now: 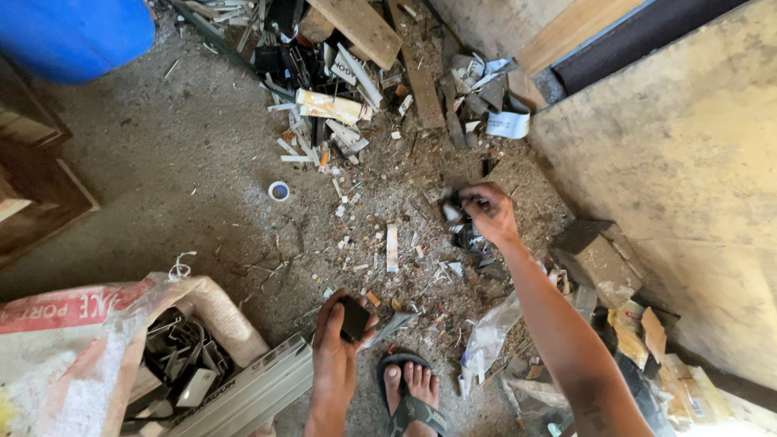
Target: The person sorts through a pile of mixed scrap materials on the floor, picking up metal pieces, plastic fragments, and small hardware items. They place selected items into a large woven sack and use a wooden stick to push debris aside.
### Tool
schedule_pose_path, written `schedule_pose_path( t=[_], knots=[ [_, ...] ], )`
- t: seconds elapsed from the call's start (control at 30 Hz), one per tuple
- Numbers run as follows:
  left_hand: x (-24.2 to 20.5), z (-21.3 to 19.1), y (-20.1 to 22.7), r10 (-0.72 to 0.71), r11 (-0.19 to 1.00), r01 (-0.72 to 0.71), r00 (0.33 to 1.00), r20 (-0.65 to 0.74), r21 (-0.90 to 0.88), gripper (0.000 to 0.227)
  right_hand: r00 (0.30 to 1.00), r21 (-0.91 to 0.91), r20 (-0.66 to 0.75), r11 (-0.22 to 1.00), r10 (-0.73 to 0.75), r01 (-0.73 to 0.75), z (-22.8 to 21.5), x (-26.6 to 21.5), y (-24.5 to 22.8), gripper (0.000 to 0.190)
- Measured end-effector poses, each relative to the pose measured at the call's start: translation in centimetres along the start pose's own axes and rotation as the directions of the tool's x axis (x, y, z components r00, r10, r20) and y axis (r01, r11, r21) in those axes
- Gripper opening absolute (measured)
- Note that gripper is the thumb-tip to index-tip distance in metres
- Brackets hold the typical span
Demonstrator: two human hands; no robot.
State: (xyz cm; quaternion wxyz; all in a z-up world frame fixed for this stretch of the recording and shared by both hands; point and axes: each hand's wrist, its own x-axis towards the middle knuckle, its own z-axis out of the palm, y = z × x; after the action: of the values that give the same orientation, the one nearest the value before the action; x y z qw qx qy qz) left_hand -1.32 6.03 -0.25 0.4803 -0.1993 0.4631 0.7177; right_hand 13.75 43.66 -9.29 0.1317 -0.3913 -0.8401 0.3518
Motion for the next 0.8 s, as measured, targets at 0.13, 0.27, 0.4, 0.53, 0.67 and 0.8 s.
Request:
schedule_pose_path(
  t=[0.13,0.27,0.4,0.53,0.67,0.8],
  knots=[
    [1.1,0.2,0.1,-0.032,0.995,0.031,0.999,0.008,0.095,0.047,0.952,0.356,-0.046,0.896,0.301,-0.266,-2.0,-2.9,0.1,0.033],
    [3.1,1.8,0.1,0.023,0.991,-0.039,0.992,0.122,0.126,0.044,0.993,0.152,-0.060,0.984,0.100,-0.090,-5.0,-4.8,-1.9,0.069],
    [5.1,4.6,-0.4,-0.030,0.975,0.010,0.996,0.085,0.221,0.039,0.953,-0.294,0.228,0.947,0.201,-0.129,-3.7,-5.1,-6.3,0.126],
    [6.7,6.3,-1.0,-0.071,0.899,0.037,0.996,0.061,0.436,0.033,0.969,-0.491,0.195,0.870,0.152,-0.037,-0.7,-4.2,-10.2,0.130],
    [9.2,6.7,-2.1,-0.029,0.838,-0.072,0.984,0.176,0.541,0.032,0.968,-0.455,0.131,0.880,0.215,-0.134,0.5,-4.0,-10.5,0.101],
    [13.1,9.2,-2.3,0.280,0.237,-0.508,0.852,0.442,0.828,0.019,0.989,-0.351,0.075,0.932,0.127,-0.093,0.5,-4.0,-8.7,0.083]
  ],
)
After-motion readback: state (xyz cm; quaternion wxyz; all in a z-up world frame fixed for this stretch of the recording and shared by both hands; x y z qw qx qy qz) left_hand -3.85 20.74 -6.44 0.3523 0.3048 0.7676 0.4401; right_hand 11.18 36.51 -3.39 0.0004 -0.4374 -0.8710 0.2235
